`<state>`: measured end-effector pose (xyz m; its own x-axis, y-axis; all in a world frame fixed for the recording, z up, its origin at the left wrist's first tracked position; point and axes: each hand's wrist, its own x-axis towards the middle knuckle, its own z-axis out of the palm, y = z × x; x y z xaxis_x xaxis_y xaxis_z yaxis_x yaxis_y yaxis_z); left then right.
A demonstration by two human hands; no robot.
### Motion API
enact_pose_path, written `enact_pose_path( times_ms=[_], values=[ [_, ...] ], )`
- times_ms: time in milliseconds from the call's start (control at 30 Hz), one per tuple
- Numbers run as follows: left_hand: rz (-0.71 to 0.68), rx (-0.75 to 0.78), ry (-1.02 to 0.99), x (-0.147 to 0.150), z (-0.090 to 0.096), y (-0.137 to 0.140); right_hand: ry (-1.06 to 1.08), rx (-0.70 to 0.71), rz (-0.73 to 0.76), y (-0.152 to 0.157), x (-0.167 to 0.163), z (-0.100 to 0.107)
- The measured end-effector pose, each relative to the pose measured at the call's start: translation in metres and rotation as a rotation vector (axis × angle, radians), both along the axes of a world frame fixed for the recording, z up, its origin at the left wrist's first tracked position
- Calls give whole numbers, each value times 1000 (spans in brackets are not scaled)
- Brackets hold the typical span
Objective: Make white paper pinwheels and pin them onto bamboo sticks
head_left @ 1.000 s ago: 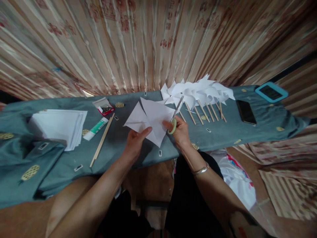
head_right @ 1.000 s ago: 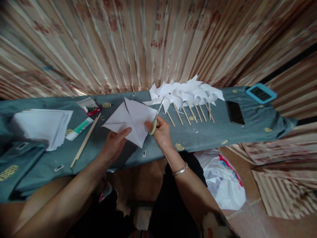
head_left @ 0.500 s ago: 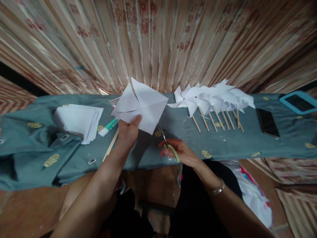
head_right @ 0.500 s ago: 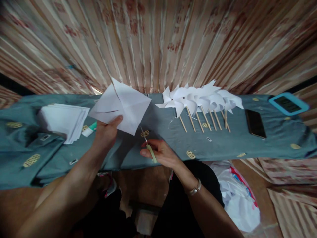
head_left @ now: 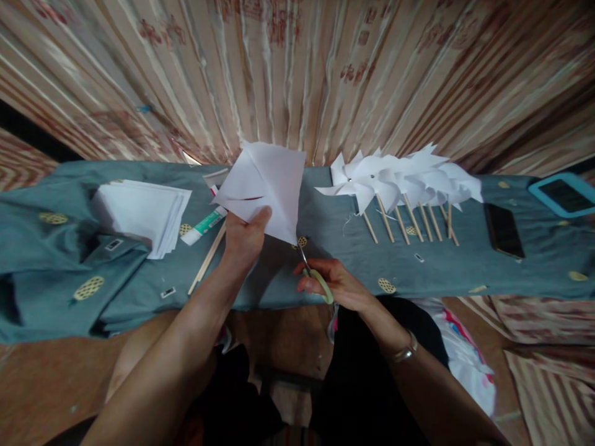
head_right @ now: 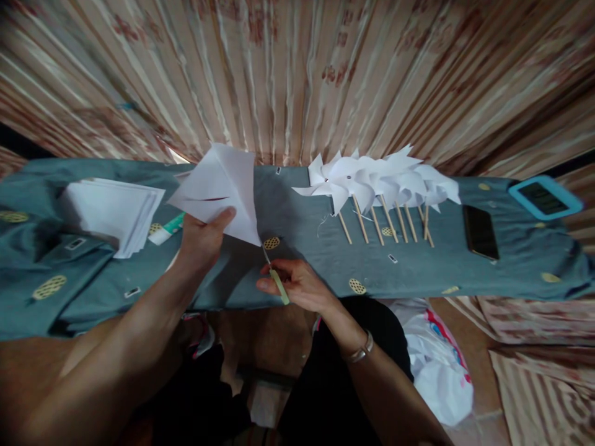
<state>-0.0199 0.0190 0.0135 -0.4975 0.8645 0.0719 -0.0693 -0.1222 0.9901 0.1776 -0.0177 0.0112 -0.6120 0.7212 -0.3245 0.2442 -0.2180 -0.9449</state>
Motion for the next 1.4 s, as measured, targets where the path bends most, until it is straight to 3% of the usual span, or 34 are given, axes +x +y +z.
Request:
enact_pose_path(
  times_ms=[333, 600, 1000, 1400],
  values=[
    [116, 36, 27, -13, -3, 14, -68, 72, 38, 0, 5, 1],
    [-11, 0, 91, 3, -1, 0, -43, 32, -7, 3, 1, 1],
    [-1, 8, 37, 4, -6, 1, 18, 4, 28, 5, 4, 4],
    [3, 46, 109, 6, -6, 0, 19, -11, 23, 5, 5, -1]
  ],
)
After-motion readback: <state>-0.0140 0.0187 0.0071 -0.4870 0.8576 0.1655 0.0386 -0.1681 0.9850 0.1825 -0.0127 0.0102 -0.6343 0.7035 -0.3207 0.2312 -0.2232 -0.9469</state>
